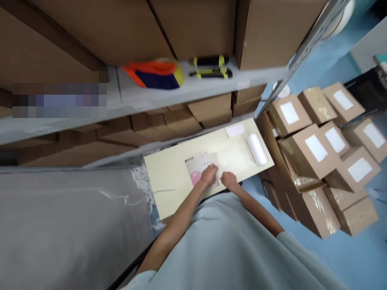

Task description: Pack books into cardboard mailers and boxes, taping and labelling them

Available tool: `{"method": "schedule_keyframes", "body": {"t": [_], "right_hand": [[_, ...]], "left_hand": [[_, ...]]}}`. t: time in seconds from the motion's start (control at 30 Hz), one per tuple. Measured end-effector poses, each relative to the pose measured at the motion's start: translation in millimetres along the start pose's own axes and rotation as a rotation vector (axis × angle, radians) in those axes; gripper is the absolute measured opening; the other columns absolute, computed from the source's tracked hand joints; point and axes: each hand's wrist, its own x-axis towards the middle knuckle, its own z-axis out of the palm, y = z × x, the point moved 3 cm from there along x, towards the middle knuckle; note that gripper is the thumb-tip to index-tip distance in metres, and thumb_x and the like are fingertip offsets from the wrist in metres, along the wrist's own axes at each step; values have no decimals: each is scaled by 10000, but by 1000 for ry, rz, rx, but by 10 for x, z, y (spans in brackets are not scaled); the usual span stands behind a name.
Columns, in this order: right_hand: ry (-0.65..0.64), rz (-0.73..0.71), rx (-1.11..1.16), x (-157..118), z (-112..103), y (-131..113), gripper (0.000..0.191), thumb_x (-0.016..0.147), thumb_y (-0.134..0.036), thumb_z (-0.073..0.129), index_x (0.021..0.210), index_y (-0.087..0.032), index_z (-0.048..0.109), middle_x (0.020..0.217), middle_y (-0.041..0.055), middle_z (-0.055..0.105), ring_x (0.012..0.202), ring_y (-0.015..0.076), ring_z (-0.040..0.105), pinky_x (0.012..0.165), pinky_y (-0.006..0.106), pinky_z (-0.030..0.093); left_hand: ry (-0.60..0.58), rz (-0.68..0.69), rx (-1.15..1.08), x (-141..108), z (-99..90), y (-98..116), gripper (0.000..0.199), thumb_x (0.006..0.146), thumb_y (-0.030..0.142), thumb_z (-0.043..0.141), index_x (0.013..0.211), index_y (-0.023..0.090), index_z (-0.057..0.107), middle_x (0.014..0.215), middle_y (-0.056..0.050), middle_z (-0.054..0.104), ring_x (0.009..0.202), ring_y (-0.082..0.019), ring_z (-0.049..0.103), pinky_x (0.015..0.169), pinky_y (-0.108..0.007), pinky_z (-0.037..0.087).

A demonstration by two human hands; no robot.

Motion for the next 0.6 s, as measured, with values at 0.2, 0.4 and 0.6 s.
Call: {"method": "schedule_keyframes", "body": {"t": [0.2, 0.4, 0.6], "right_hand": [[230, -169, -56, 69, -1086, 164, 237, 1119, -263, 639, 1258, -193, 819, 1255, 139, 860, 1175, 266, 820, 934, 311, 579], [688, -533, -84, 352, -2747, -293, 365, 1134, -267, 577, 1444, -145, 726, 1453, 183, 744, 1374, 304, 688, 1182, 393, 521], [856, -730, -284, 444, -3942, -1200, 500, 1128, -301, 600, 1603, -148, 611, 1649, 213, 604, 1509, 334, 556, 1226, 455, 472]], "left_hand": [[125, -23, 59, 206, -667, 301, 349, 806, 68, 650, 1072, 229, 809, 1167, -88, 844, 1144, -288, 797, 1052, -391, 606], [605, 70, 35, 680, -2288, 775, 354, 1028, 155, 531, 1262, 214, 790, 1309, -124, 815, 1237, -288, 778, 1107, -410, 597], [966, 201, 55, 612, -3634, 1339, 393, 1119, 248, 459, 1357, 200, 767, 1383, -139, 788, 1318, -296, 735, 1182, -428, 563]]}}
